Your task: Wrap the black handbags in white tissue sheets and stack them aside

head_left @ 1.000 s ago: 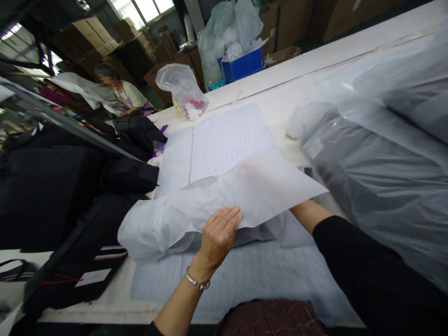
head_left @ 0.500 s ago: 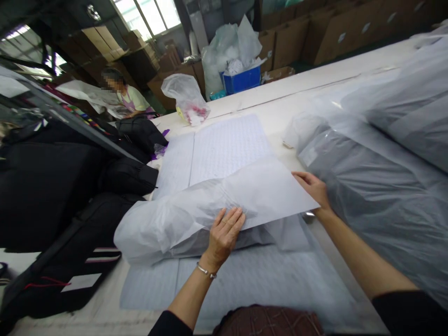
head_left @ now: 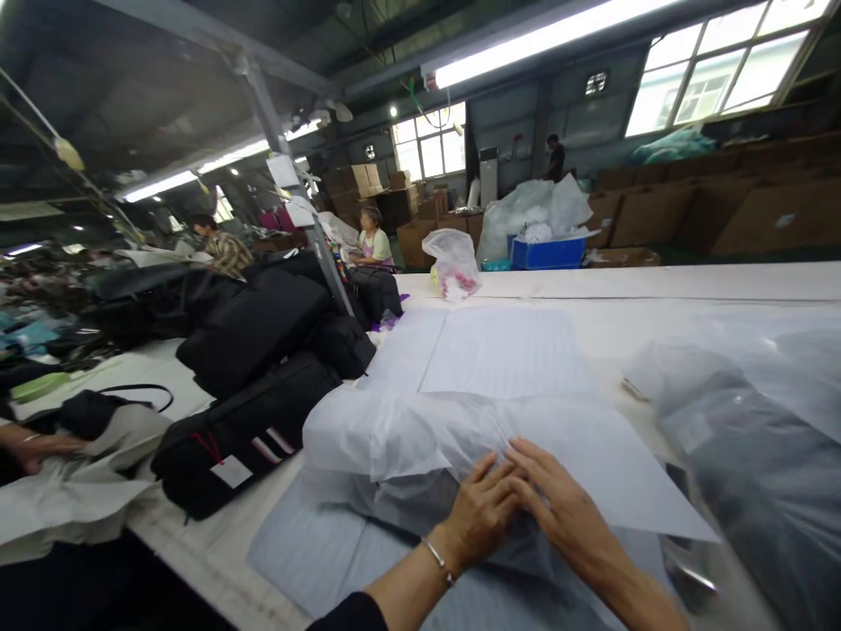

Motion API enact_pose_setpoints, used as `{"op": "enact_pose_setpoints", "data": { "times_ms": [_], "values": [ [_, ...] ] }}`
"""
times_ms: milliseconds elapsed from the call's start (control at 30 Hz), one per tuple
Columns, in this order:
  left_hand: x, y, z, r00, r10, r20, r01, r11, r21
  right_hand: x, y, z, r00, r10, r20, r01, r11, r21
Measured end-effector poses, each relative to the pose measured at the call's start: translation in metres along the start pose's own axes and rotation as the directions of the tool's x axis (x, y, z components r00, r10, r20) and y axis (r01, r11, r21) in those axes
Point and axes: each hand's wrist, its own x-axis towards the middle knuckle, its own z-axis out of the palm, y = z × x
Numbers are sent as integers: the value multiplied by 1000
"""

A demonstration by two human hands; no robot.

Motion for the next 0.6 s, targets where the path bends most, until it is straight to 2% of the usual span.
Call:
{"op": "enact_pose_setpoints", "data": {
  "times_ms": [67, 167, 467, 600],
  "values": [
    [-2, 3, -1, 1000, 3, 19, -3, 1000, 21, -14, 11, 21, 1000, -6, 17, 7, 998, -63],
    [-3, 5, -5, 999, 28, 22, -30, 997, 69, -35, 26, 31, 996, -88, -6, 86, 986, -145],
    [-13, 8, -13, 991, 79, 112, -105, 962, 250, -73, 26, 25, 972, -220, -85, 185, 935, -301],
    [-14, 8, -11, 989, 66, 136, -99, 961, 256, -114, 54, 9, 961, -262, -83, 222, 919, -324]
  ]
}}
